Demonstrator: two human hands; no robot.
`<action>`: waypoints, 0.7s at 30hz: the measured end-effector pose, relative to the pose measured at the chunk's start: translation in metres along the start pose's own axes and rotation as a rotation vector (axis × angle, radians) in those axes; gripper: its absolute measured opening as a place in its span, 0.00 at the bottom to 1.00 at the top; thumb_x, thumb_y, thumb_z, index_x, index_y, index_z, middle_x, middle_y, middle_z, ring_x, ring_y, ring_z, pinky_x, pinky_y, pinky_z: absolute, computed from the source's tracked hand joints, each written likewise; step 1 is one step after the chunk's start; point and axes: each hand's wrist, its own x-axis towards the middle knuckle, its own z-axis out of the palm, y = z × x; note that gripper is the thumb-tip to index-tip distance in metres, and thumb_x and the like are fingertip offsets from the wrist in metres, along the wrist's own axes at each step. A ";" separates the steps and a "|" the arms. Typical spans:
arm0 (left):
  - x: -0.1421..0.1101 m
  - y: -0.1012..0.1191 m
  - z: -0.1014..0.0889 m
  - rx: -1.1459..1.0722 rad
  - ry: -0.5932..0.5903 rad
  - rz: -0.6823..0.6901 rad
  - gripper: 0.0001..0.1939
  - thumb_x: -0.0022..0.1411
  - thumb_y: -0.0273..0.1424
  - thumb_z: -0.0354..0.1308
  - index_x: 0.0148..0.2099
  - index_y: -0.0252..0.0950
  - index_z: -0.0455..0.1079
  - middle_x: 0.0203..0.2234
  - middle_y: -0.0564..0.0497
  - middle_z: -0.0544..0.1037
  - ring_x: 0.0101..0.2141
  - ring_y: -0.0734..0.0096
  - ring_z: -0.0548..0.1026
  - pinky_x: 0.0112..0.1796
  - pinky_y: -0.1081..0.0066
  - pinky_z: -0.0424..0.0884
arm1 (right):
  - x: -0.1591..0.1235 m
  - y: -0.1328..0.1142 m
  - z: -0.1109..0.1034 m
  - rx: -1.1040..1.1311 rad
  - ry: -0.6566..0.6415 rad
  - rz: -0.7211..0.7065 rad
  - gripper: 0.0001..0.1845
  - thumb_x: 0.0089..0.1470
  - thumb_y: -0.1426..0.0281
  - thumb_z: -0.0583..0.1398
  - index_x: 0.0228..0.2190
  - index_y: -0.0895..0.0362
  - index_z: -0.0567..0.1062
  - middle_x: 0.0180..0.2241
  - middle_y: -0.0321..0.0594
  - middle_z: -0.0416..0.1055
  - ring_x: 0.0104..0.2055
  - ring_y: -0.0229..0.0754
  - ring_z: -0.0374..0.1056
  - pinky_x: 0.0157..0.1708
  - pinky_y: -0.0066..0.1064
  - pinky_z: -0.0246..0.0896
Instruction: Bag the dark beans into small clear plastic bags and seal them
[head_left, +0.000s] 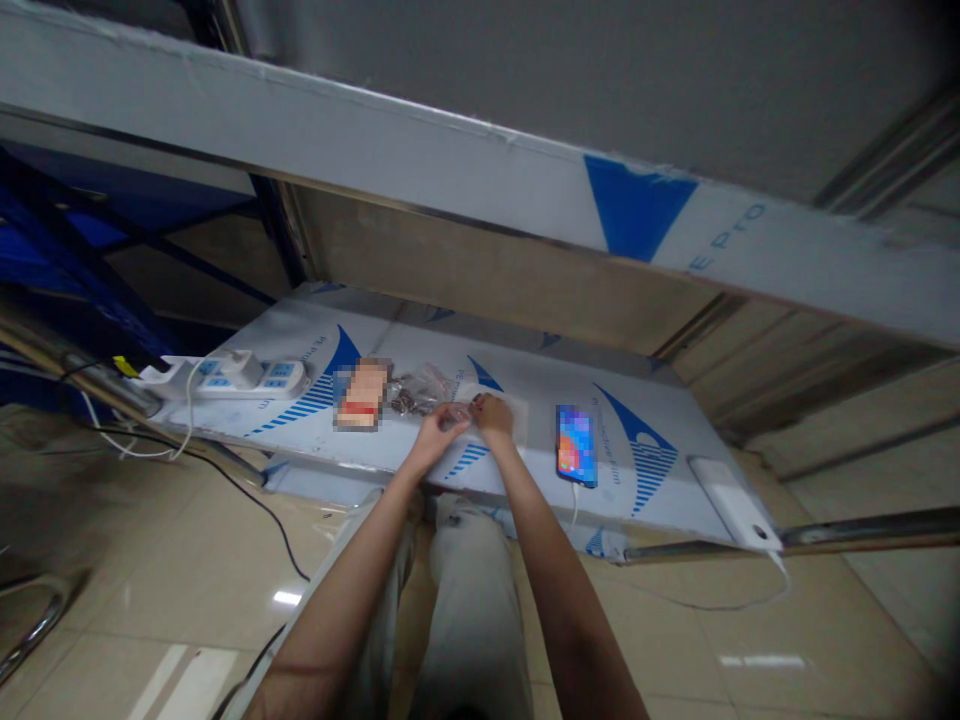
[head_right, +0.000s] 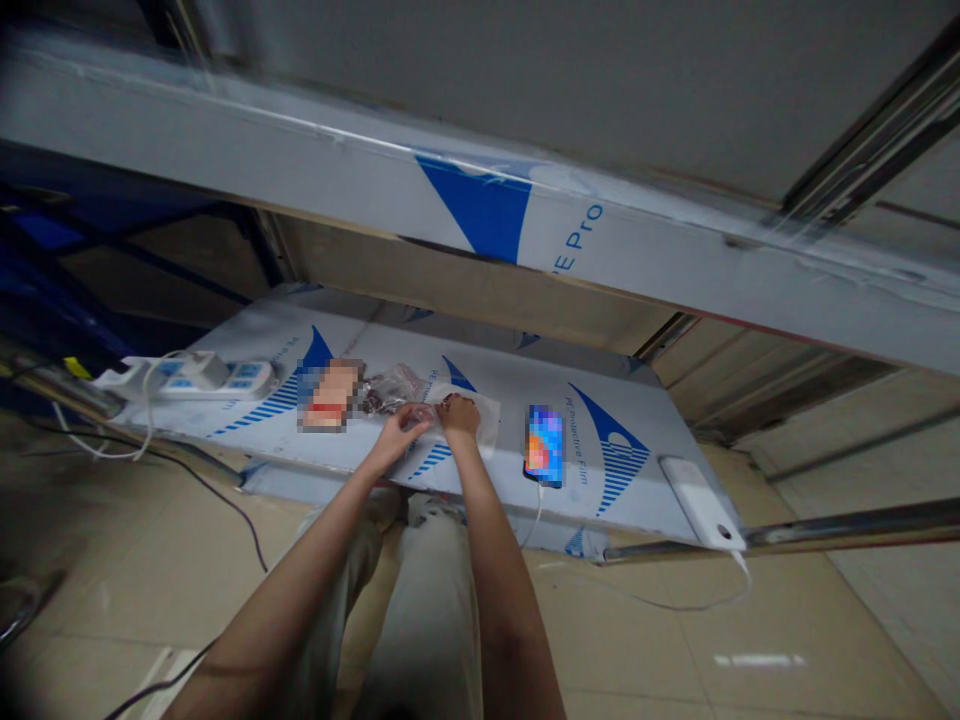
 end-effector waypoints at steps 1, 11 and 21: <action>0.000 0.000 0.000 0.004 -0.004 0.000 0.17 0.50 0.34 0.56 0.41 0.32 0.64 0.36 0.47 0.73 0.38 0.68 0.70 0.42 0.69 0.63 | 0.001 -0.003 0.003 -0.033 0.007 -0.005 0.11 0.47 0.67 0.56 0.31 0.59 0.74 0.32 0.47 0.73 0.37 0.44 0.68 0.32 0.29 0.59; 0.001 0.001 -0.009 0.020 0.013 -0.008 0.16 0.50 0.34 0.56 0.41 0.31 0.65 0.36 0.47 0.73 0.38 0.69 0.70 0.41 0.70 0.63 | 0.007 0.005 -0.002 0.608 0.021 -0.130 0.10 0.44 0.65 0.57 0.26 0.58 0.75 0.27 0.40 0.74 0.30 0.39 0.68 0.30 0.27 0.59; -0.005 0.000 -0.006 0.033 0.010 0.014 0.17 0.50 0.36 0.56 0.40 0.30 0.66 0.36 0.45 0.73 0.38 0.67 0.70 0.42 0.69 0.63 | -0.017 0.006 -0.027 0.462 0.068 -0.334 0.11 0.49 0.67 0.53 0.28 0.53 0.76 0.32 0.36 0.71 0.36 0.37 0.64 0.37 0.27 0.55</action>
